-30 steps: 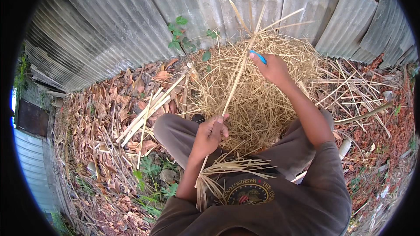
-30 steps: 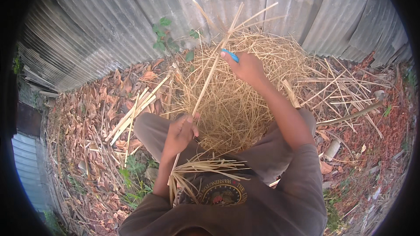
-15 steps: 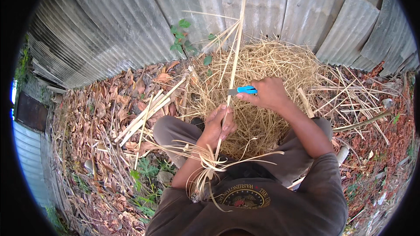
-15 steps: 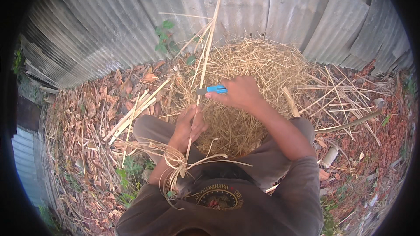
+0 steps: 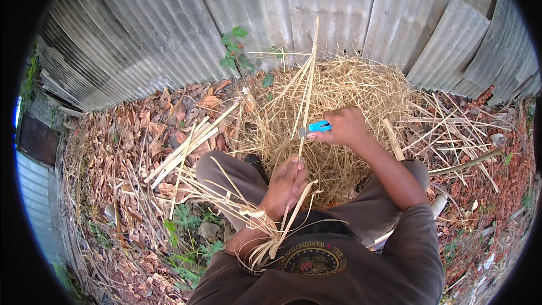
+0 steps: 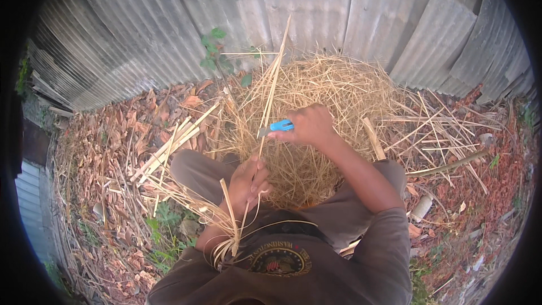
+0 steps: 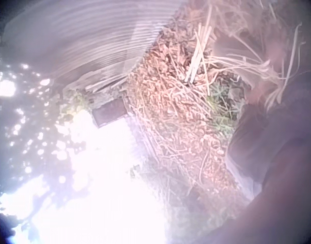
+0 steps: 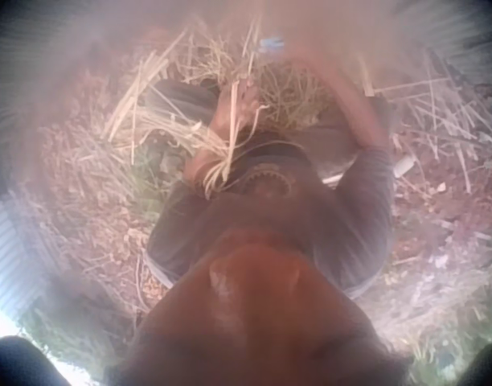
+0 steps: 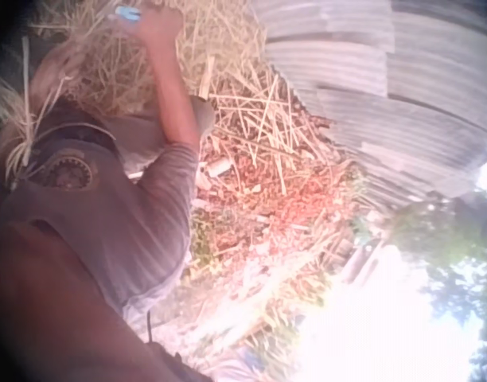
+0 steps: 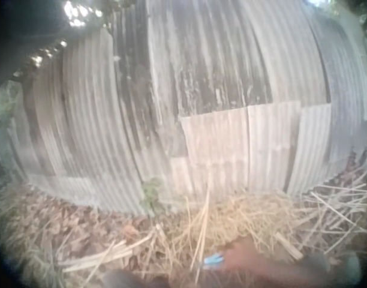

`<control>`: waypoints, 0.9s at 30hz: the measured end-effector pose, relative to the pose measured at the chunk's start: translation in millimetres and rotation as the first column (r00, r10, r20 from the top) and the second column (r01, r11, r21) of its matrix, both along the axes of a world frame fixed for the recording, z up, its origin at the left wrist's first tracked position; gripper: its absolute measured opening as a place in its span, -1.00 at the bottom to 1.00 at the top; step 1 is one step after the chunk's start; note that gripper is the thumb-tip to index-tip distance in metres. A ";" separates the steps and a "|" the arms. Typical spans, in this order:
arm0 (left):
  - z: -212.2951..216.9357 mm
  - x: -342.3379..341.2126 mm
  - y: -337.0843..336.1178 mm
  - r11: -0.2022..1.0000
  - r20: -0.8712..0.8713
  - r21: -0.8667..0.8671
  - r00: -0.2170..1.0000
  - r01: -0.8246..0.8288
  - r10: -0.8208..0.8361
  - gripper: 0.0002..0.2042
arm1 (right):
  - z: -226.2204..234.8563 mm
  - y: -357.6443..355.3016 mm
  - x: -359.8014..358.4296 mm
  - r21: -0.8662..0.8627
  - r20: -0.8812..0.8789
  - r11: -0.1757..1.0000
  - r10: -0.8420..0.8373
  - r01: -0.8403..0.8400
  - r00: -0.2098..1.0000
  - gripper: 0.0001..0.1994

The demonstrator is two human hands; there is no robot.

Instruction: The person sits on the ground and uses a blue utility knife to split long bamboo stalks into thin strips. They hold the stalks with one hand and carefully shave off the outer layers with the other, creating a pile of bamboo strips and shavings.

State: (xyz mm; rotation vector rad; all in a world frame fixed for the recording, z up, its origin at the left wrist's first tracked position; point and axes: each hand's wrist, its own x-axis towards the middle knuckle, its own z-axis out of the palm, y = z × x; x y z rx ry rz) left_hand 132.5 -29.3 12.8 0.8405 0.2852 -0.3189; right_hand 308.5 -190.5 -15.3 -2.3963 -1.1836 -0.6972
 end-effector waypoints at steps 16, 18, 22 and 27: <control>-11.0 -43.8 -24.2 0.966 -0.097 -0.260 0.994 0.017 -0.044 -0.74 | -24.3 -13.5 98.8 -0.357 -0.248 0.868 -0.445 0.346 0.861 -0.15; -10.7 -51.5 -26.8 0.977 -0.130 -0.208 0.988 0.049 -0.077 -0.69 | -27.7 -31.1 115.2 -0.324 -0.256 0.878 -0.441 0.353 0.860 -0.16; -10.1 -48.8 -26.9 0.987 -0.104 -0.153 0.993 0.044 -0.060 -0.68 | -26.3 -32.5 107.1 -0.272 -0.370 0.892 -0.443 0.360 0.817 -0.16; -21.2 -36.7 -16.0 0.995 -0.027 -0.001 0.995 0.096 -0.096 -0.69 | -37.4 -19.1 101.5 -0.131 -0.737 0.893 -0.378 0.430 0.560 -0.17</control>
